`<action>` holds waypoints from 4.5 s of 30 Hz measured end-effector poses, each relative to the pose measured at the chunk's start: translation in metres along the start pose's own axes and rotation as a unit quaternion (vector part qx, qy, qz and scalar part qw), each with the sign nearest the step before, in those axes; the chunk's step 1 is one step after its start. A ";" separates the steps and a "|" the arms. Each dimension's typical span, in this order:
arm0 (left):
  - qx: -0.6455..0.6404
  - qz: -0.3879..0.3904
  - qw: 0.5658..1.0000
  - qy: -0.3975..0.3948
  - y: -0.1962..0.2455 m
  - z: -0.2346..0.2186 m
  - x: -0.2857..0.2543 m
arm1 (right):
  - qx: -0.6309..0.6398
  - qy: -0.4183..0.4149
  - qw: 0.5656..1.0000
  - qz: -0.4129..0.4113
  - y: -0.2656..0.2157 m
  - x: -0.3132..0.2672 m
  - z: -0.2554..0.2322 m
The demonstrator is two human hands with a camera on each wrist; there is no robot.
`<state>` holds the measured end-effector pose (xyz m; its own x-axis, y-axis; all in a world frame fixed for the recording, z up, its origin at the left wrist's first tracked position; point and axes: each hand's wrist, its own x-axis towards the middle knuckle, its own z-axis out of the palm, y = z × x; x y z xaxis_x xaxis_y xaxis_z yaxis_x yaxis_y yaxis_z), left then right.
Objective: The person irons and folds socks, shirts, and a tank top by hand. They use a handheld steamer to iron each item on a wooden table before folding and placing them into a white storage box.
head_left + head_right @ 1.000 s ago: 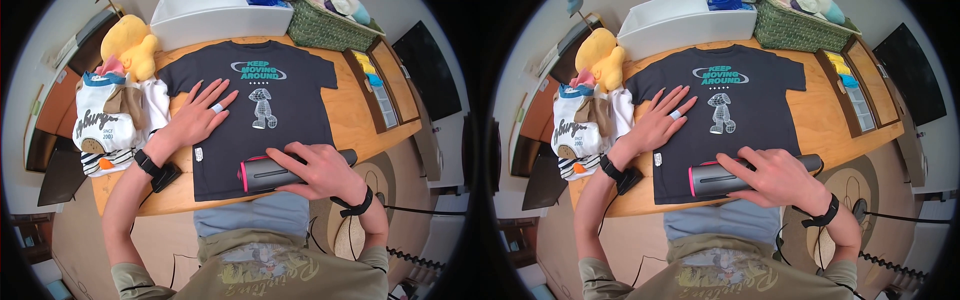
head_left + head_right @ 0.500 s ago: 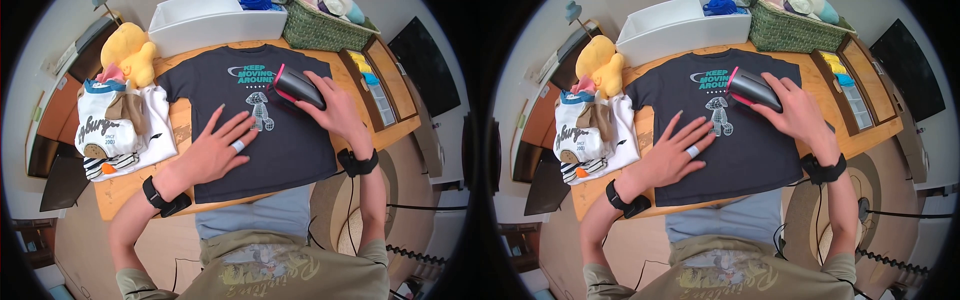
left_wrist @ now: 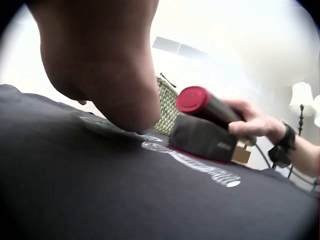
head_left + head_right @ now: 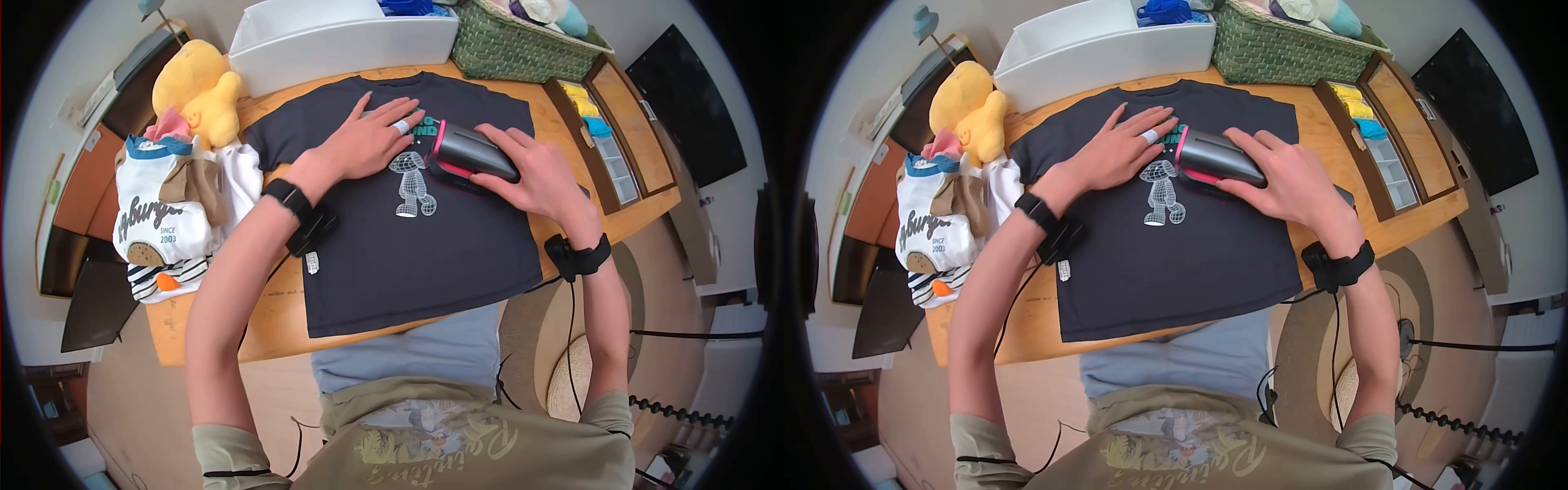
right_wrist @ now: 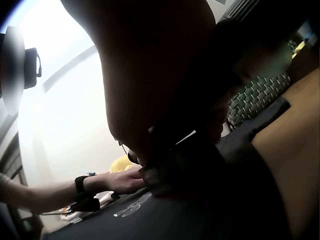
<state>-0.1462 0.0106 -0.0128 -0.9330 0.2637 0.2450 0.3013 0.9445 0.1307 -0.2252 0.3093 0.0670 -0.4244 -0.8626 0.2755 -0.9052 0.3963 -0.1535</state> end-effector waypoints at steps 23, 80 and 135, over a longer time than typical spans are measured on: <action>0.039 0.004 0.999 -0.022 -0.013 0.014 0.012 | 0.037 -0.111 0.968 -0.221 -0.060 -0.070 -0.015; -0.007 -0.004 0.999 0.040 -0.058 -0.020 -0.024 | 0.011 0.101 0.994 -0.028 -0.064 0.043 0.030; 0.046 -0.080 0.996 -0.022 -0.064 -0.019 -0.081 | 0.002 0.059 0.998 -0.020 -0.056 0.057 0.025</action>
<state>-0.0863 -0.0753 -0.0223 -0.9760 0.1154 0.1847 0.1312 0.9884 0.0760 -0.1976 0.2304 0.0680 -0.3884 -0.8343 0.3913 -0.9212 0.3617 -0.1433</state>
